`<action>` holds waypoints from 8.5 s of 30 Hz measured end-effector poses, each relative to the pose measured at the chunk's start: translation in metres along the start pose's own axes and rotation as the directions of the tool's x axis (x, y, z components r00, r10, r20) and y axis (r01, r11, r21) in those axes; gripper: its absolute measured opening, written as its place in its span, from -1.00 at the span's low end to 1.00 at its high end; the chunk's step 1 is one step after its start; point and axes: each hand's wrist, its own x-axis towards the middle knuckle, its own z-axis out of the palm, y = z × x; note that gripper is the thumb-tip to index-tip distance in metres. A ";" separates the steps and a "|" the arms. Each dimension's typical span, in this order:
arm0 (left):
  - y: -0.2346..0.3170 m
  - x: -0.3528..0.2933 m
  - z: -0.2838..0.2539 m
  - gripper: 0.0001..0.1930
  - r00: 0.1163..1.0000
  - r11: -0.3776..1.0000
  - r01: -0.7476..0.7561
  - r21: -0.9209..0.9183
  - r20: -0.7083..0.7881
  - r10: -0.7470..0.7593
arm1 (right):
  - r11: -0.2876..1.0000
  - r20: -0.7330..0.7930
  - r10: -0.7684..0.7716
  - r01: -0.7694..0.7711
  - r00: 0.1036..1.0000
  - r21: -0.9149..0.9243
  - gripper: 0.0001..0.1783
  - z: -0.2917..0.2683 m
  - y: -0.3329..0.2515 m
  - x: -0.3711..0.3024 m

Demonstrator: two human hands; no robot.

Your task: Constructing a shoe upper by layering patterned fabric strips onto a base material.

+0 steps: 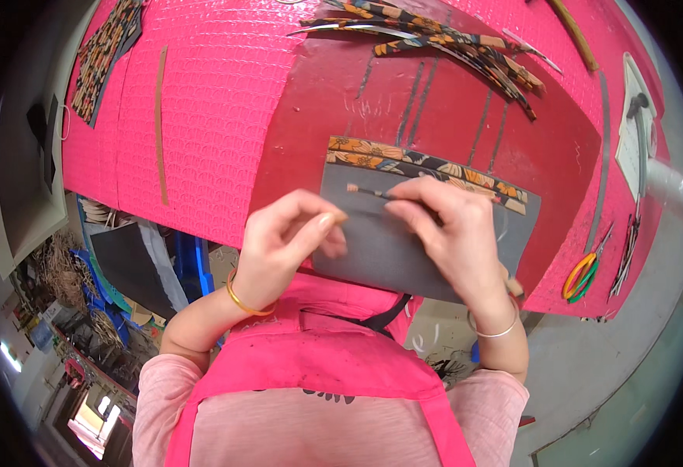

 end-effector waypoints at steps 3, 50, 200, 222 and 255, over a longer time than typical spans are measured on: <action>-0.012 -0.005 -0.011 -0.72 0.858 0.553 -0.424 0.717 0.122 0.499 | 0.952 0.164 0.197 -0.229 0.967 0.202 -0.86 -0.002 -0.011 0.019; -0.034 0.030 0.075 -0.31 0.853 0.159 -0.503 0.849 0.459 0.247 | 0.939 -0.321 0.291 -0.333 0.901 -0.082 -0.73 -0.053 0.063 -0.037; -0.034 0.012 0.046 -0.33 0.849 0.220 -0.510 0.832 0.446 0.283 | 0.855 0.051 0.464 -0.462 0.885 0.236 -0.80 -0.043 0.042 -0.039; -0.031 0.012 0.046 -0.35 0.844 0.234 -0.514 0.826 0.437 0.310 | 0.921 -0.163 0.339 -0.291 0.927 0.260 -0.91 -0.053 0.031 -0.068; -0.040 0.023 0.121 -0.33 0.810 0.082 -0.552 0.830 0.510 0.289 | 0.862 -0.327 0.505 -0.450 0.799 0.233 -0.83 -0.059 0.077 -0.072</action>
